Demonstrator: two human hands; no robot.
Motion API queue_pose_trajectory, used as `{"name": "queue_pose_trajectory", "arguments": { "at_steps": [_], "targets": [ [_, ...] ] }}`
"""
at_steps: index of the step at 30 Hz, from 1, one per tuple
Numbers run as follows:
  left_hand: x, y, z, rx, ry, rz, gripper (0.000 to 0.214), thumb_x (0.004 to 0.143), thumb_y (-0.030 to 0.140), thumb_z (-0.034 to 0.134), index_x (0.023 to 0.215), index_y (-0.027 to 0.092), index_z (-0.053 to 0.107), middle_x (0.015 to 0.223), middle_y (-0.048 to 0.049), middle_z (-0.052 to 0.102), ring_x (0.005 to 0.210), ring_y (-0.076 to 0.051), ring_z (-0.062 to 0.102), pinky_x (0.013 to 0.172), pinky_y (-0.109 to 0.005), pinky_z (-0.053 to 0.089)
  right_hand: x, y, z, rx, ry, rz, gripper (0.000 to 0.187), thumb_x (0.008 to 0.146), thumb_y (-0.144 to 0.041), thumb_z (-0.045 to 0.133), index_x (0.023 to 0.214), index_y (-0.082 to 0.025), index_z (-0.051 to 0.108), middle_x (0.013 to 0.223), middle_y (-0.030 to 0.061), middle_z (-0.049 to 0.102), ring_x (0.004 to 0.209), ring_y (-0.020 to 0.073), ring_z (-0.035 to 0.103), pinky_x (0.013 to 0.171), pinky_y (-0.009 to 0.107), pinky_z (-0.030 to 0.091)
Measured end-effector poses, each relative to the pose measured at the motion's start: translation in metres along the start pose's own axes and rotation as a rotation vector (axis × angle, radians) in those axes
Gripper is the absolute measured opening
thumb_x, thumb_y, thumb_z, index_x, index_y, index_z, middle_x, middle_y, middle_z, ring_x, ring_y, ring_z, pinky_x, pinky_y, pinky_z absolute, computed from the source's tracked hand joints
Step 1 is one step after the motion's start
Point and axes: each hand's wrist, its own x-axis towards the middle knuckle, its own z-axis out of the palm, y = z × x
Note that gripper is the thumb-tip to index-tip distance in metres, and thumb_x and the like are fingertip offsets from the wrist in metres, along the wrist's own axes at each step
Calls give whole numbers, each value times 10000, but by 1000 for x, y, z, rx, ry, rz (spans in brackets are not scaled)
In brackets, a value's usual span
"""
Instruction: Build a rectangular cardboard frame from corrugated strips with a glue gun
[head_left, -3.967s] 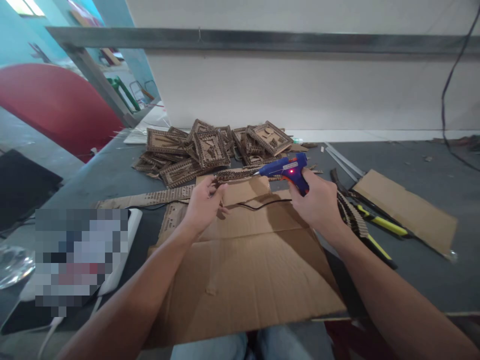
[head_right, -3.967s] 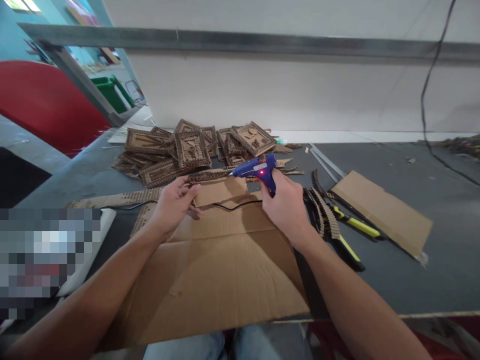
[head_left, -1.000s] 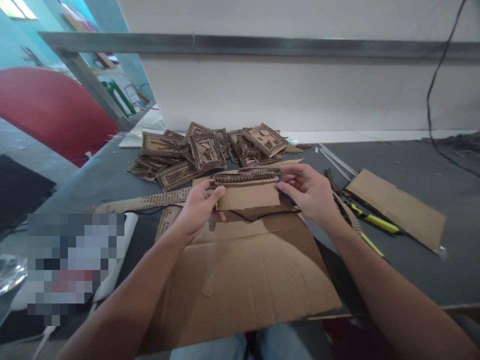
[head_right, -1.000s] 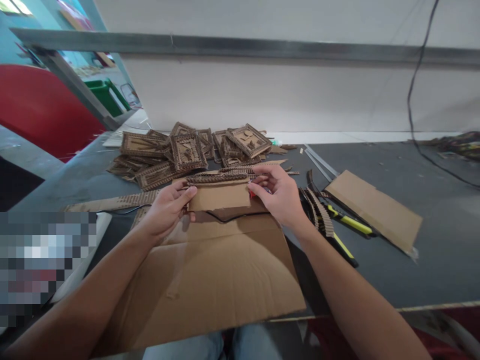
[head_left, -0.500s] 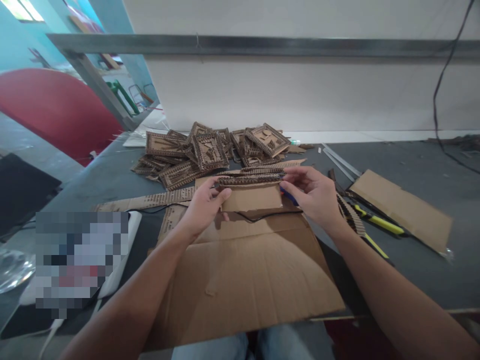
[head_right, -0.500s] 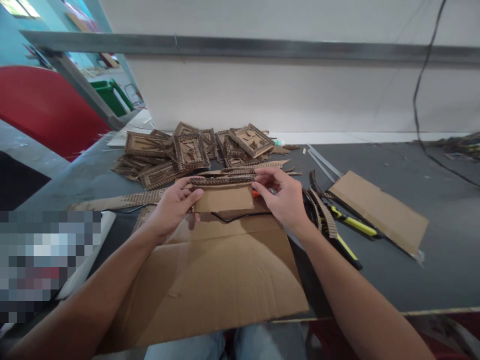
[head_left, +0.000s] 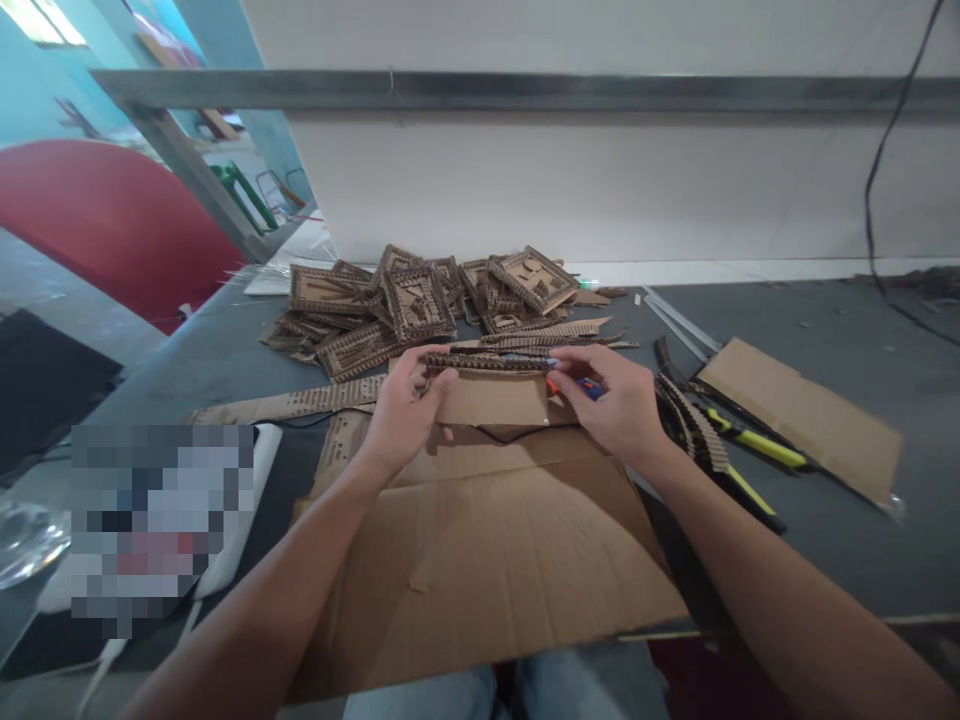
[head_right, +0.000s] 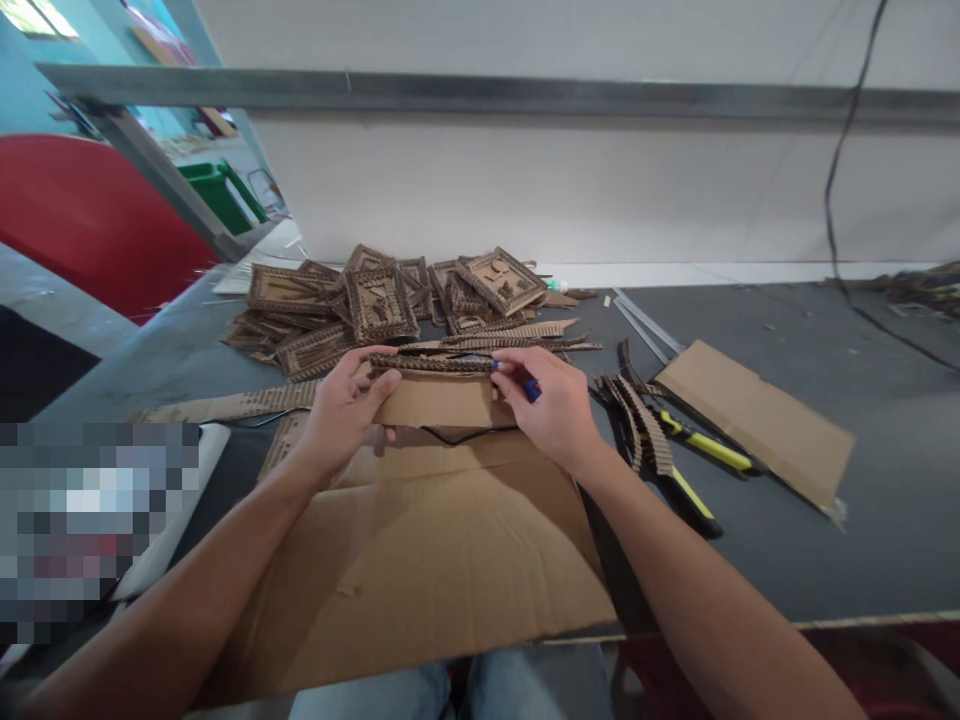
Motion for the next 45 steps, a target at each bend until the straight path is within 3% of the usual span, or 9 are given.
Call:
{"name": "queue_pose_trajectory", "arguments": {
  "at_steps": [3,8,12,17,21,29,45],
  "targets": [
    [0,0,1,-6,11,1,445,828,416,740,1190,217,572,703,36,596,464,-120,578,360,-224,522,1,-7,-3,-69,-17,-75,179,925,-205,606,1079,-227,695,913,54,731,813,193,704,798,363,590],
    [-2,1,2,-8,-32,-29,407,824,410,752,1162,240,601,735,20,630,519,-128,609,377,-199,523,1,-13,-2,-165,-8,-216,238,915,-267,667,1149,-232,682,1106,123,668,1033,261,654,893,451,569],
    [-5,2,4,1,-84,-46,416,835,424,745,1191,250,619,739,8,651,529,-139,623,375,-199,523,-3,-11,3,-171,-50,-282,240,917,-317,714,1146,-255,680,1091,99,714,1028,262,652,913,468,557],
    [-7,1,5,6,-113,-37,405,840,425,741,1191,251,641,723,9,637,527,-136,615,377,-192,522,-7,-13,8,-149,-70,-253,133,946,-294,675,1073,-262,700,1018,74,746,968,241,667,877,432,571],
    [-8,1,5,13,-106,-23,384,849,421,734,1185,258,647,729,10,632,535,-135,611,375,-195,528,-8,-15,10,-162,-48,-263,154,954,-265,656,1103,-252,692,1035,79,735,963,232,671,863,415,574],
    [-8,0,6,-2,-100,-16,391,844,425,744,1189,265,654,735,6,635,522,-128,604,376,-184,521,-9,-17,10,-144,1,-219,167,932,-259,670,1094,-275,709,1078,88,598,961,230,626,781,408,587],
    [-9,-1,7,34,-110,40,352,851,419,737,1161,261,678,742,-1,634,573,-144,624,400,-194,542,-8,-21,12,-136,-5,-232,124,928,-200,653,1034,-251,693,1121,96,532,996,232,585,821,441,577]
  ]
}}
